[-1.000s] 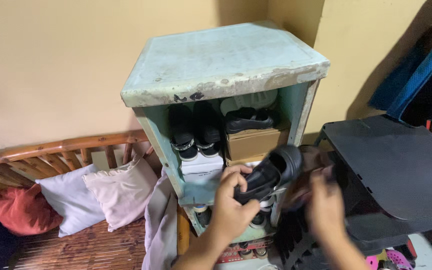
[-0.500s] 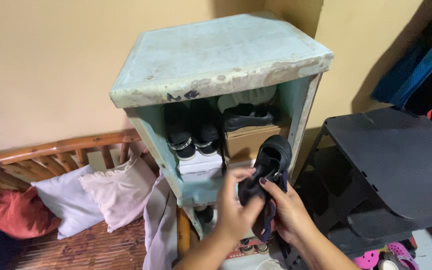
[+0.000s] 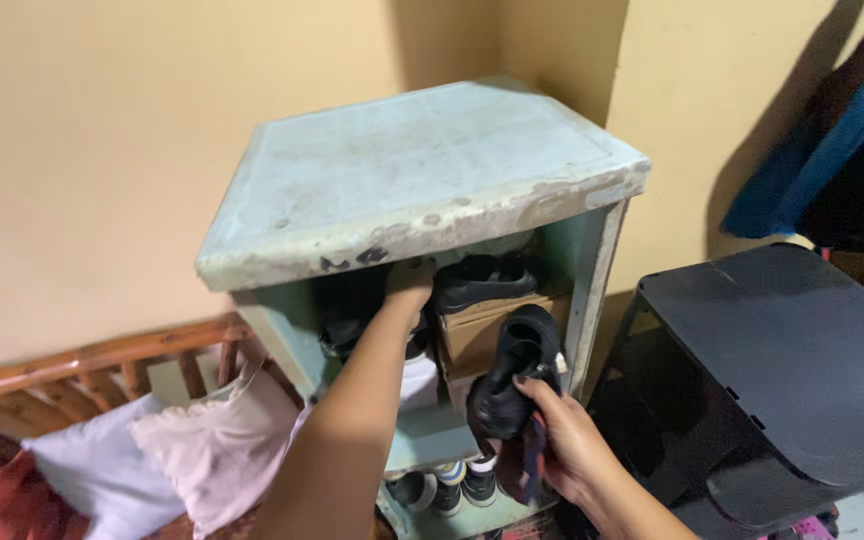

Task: The person wipes various shoes and sandals with a cloth, then places them on a shoe rack. The person also wipes the surfaces of the shoe rack and a plastic storage unit.

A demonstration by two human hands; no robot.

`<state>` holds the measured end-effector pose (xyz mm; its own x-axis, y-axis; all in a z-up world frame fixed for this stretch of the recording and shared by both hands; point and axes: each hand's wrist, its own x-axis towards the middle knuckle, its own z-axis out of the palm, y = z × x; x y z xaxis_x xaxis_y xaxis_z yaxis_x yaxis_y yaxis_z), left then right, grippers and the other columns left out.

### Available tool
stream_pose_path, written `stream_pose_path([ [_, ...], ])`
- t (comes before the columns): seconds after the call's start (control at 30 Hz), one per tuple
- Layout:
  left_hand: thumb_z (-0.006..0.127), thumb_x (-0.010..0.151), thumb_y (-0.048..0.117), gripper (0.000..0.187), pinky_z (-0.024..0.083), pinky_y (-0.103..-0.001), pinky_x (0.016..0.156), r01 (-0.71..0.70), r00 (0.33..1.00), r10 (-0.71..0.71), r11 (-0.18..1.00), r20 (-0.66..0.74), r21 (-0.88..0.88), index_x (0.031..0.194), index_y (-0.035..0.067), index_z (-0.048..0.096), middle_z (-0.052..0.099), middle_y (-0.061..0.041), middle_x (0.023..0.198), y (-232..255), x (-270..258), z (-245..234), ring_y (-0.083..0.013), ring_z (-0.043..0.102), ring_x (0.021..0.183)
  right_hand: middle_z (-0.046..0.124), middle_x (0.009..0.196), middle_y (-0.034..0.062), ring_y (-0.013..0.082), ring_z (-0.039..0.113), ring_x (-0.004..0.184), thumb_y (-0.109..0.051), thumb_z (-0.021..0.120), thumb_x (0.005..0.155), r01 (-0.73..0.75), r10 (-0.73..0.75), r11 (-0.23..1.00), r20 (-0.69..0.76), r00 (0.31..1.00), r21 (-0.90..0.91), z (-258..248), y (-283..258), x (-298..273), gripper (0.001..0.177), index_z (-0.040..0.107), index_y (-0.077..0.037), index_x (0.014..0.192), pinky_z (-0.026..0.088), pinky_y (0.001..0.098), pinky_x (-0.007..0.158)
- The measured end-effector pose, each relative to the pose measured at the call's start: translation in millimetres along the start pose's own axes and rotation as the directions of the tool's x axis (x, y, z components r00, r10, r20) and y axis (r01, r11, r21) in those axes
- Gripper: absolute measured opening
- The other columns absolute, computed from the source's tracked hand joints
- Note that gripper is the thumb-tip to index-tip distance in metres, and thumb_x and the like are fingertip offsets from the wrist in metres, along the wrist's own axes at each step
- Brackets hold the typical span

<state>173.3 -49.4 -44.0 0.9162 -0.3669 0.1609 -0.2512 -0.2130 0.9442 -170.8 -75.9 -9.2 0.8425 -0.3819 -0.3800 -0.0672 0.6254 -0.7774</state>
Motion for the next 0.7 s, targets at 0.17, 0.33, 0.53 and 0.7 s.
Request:
stream_pose_path([
  [0.17, 0.059, 0.100, 0.042, 0.058, 0.036, -0.041, 0.113, -0.297, 0.953, 0.299, 0.902, 0.040, 0.312, 0.148, 0.009, 0.053, 0.049, -0.015, 0.155, -12.2, 37.2, 8.0, -0.0315, 0.043, 0.141, 0.067, 0.068, 0.0103, 0.0210, 0.060, 0.047, -0.034, 0.069, 0.087, 0.058, -0.059, 0.996, 0.011, 0.998, 0.061, 8.9, -3.7, 26.5, 0.032, 0.065, -0.004, 0.098, 0.049, 0.0333, 0.040],
  [0.33, 0.057, 0.099, 0.042, 0.058, 0.039, -0.041, 0.111, -0.190, 0.982, 0.191, 0.980, 0.011, -0.065, 0.148, 0.010, 0.051, 0.050, -0.014, 0.153, -3.1, 52.5, 0.7, -0.0300, 0.046, 0.139, 0.072, 0.082, 0.0104, 0.0212, 0.068, 0.064, -0.026, 0.067, 0.089, 0.121, -0.124, 0.980, 0.005, 0.992, 0.159, 20.2, -0.8, 42.1, 0.030, 0.064, -0.001, 0.107, 0.055, 0.0336, 0.059],
  [0.53, 0.058, 0.099, 0.042, 0.058, 0.040, -0.041, 0.111, -0.264, 0.942, 0.269, 0.963, -0.201, 0.055, 0.146, 0.010, 0.052, 0.051, -0.014, 0.152, 14.9, 73.3, -20.2, -0.0306, 0.047, 0.138, 0.072, 0.092, 0.0081, 0.0183, 0.070, 0.078, -0.015, 0.066, 0.088, 0.270, -0.268, 0.946, -0.038, 0.963, 0.181, 34.3, -0.4, 39.8, 0.031, 0.060, -0.007, 0.118, 0.056, 0.0337, 0.069],
  [0.7, 0.058, 0.098, 0.042, 0.057, 0.040, -0.041, 0.110, -0.302, 0.893, 0.307, 0.951, -0.330, 0.069, 0.145, 0.010, 0.053, 0.052, -0.015, 0.150, 37.0, 89.6, -26.2, -0.0311, 0.048, 0.137, 0.071, 0.085, 0.0148, 0.0280, 0.071, 0.063, -0.017, 0.065, 0.090, 0.258, -0.256, 0.947, -0.037, 0.966, 0.190, 53.9, -3.2, 41.1, 0.031, 0.053, -0.007, 0.115, 0.059, 0.0416, 0.056],
])
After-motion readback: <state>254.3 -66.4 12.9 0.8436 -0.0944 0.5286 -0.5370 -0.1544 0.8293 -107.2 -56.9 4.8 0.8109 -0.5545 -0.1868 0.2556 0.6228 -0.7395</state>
